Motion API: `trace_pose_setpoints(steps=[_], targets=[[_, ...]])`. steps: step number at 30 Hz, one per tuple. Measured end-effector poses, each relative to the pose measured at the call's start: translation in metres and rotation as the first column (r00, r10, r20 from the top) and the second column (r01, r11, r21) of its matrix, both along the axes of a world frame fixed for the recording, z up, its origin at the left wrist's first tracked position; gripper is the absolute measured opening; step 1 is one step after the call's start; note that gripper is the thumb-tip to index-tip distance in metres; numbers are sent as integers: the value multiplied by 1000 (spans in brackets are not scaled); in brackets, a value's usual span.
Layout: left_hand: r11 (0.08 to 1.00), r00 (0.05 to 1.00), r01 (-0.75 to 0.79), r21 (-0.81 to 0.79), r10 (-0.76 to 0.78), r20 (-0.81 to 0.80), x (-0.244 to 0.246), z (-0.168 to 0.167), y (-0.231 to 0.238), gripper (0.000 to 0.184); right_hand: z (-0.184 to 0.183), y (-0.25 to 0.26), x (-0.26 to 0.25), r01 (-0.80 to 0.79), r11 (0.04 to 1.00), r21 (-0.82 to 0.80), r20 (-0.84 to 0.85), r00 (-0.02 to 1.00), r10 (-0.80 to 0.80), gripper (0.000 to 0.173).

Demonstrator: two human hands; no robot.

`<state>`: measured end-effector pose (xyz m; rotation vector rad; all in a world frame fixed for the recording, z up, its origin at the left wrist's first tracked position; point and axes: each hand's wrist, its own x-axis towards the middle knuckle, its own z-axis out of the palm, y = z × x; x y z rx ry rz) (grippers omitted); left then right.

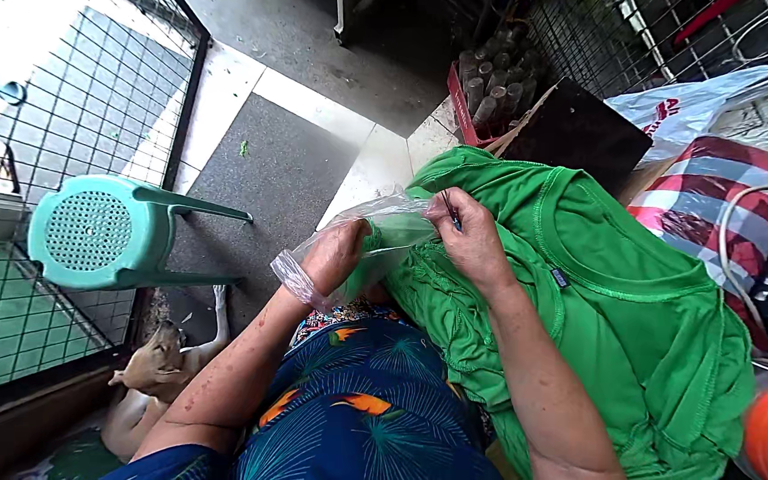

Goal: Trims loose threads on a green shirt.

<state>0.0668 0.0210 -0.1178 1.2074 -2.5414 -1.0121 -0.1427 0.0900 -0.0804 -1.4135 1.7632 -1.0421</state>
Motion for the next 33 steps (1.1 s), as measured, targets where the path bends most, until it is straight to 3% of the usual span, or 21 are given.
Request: trace_pose_setpoints(steps=[4, 8, 11, 14, 16, 19, 21, 23, 26, 29, 31, 33], targets=[[993, 996, 15, 114, -25, 89, 7, 3, -8, 34, -3, 1, -5, 22, 1000, 15, 46, 999, -23, 14], [998, 998, -20, 62, 24, -51, 5, 10, -12, 19, -4, 0, -12, 25, 999, 26, 56, 998, -26, 14], [999, 997, 27, 19, -25, -70, 8, 12, -11, 15, 17, 9, -31, 16, 996, 87, 25, 1000, -18, 34], [992, 991, 101, 72, -94, -93, 7, 22, -9, 33, 42, 35, -62, 188, 980, 62, -49, 982, -185, 36], [993, 966, 116, 6, -111, -231, 6, 15, -8, 17, 48, 60, -77, 291, 956, 34, -161, 946, -282, 22], [991, 929, 132, -1, -124, -349, -12, 13, 2, 20, 45, 93, -80, 311, 935, 169, -348, 907, -238, 25], [988, 923, 151, 19, -134, -362, -35, 11, 14, 21, 37, 102, -72, 323, 882, 343, -459, 877, -143, 40], [986, 932, 164, 39, -142, -334, -64, 8, 27, 30, 35, 106, -60, 359, 811, 462, -531, 845, -72, 38], [982, 933, 188, -1, -179, -313, -113, -1, 40, 56, 41, 112, -57, 383, 850, 362, -575, 809, -119, 18], [968, 864, 219, -121, -250, -437, -150, -15, 34, 44, 59, 114, -81, 406, 896, 178, -610, 760, -223, 18], [964, 832, 265, -10, -234, -503, -160, -12, 22, 43, 65, 106, -106, 470, 869, 156, -634, 722, -277, 21], [924, 838, 299, 239, -135, -528, -163, -18, 9, 42, 46, 94, -134, 534, 822, 196, -612, 722, -323, 26]])
